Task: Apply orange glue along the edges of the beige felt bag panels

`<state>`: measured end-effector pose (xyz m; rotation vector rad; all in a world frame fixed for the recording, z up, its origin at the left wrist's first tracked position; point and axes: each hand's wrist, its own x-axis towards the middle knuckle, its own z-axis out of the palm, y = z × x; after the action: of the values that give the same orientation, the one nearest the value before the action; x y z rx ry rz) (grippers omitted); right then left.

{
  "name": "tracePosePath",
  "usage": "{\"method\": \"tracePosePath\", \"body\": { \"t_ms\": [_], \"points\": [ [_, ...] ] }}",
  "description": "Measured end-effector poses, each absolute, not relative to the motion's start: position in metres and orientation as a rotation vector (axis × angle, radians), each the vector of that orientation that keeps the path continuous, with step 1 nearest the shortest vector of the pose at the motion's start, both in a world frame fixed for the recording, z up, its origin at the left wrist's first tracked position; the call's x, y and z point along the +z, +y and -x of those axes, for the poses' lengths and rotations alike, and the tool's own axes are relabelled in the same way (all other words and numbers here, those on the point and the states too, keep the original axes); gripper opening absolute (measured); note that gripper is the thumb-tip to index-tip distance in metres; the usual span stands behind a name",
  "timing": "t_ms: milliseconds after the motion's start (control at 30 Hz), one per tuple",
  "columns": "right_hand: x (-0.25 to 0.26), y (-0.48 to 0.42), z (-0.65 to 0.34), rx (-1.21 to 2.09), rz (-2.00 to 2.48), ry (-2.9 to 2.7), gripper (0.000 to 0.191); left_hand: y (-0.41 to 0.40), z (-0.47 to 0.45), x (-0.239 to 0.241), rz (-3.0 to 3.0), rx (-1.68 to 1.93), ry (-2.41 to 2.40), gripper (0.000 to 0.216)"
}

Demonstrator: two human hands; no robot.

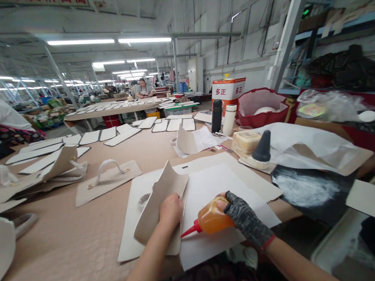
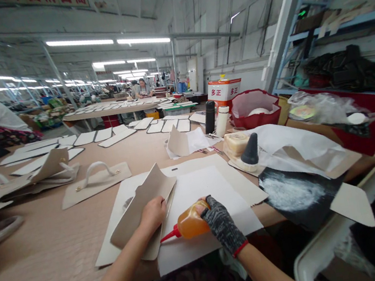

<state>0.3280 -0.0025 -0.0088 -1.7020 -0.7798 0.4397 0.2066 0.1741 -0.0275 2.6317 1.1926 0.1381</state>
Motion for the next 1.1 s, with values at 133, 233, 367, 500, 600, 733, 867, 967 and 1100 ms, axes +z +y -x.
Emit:
{"method": "tracePosePath", "body": {
  "t_ms": [133, 233, 367, 500, 600, 733, 867, 967, 1100],
  "points": [
    [-0.008, -0.003, -0.329, 0.503, 1.696, -0.787, 0.043, 0.175, -0.206, -0.029, -2.639, 0.146, 1.187, 0.032],
    [-0.007, -0.002, -0.332, 0.554, 1.686, -0.783, 0.042, 0.175, -0.206, -0.029, -2.639, 0.145, 1.189, 0.031],
    [-0.009, 0.004, -0.336, 0.596, 1.658, -0.757, 0.041, 0.176, -0.207, -0.028, -2.633, 0.139, 1.192, 0.032],
    [-0.014, 0.014, -0.347, 0.465, 1.684, -0.771, 0.037, 0.176, -0.207, -0.028, -2.627, 0.138, 1.194, 0.032],
    [-0.013, 0.019, -0.357, 0.336, 1.761, -0.779, 0.040, 0.177, -0.207, -0.029, -2.622, 0.131, 1.198, 0.032],
    [-0.013, 0.020, -0.359, 0.295, 1.784, -0.799, 0.043, 0.176, -0.206, -0.027, -2.614, 0.123, 1.202, 0.032],
    [-0.014, 0.013, -0.347, 0.392, 1.721, -0.857, 0.041, 0.174, -0.206, -0.025, -2.609, 0.122, 1.194, 0.033],
    [-0.011, 0.007, -0.338, 0.514, 1.684, -0.856, 0.041, 0.173, -0.205, -0.025, -2.609, 0.116, 1.188, 0.033],
    [-0.009, 0.001, -0.339, 0.707, 1.586, -0.688, 0.033, 0.174, -0.203, -0.025, -2.617, 0.122, 1.167, 0.033]
  ]
}}
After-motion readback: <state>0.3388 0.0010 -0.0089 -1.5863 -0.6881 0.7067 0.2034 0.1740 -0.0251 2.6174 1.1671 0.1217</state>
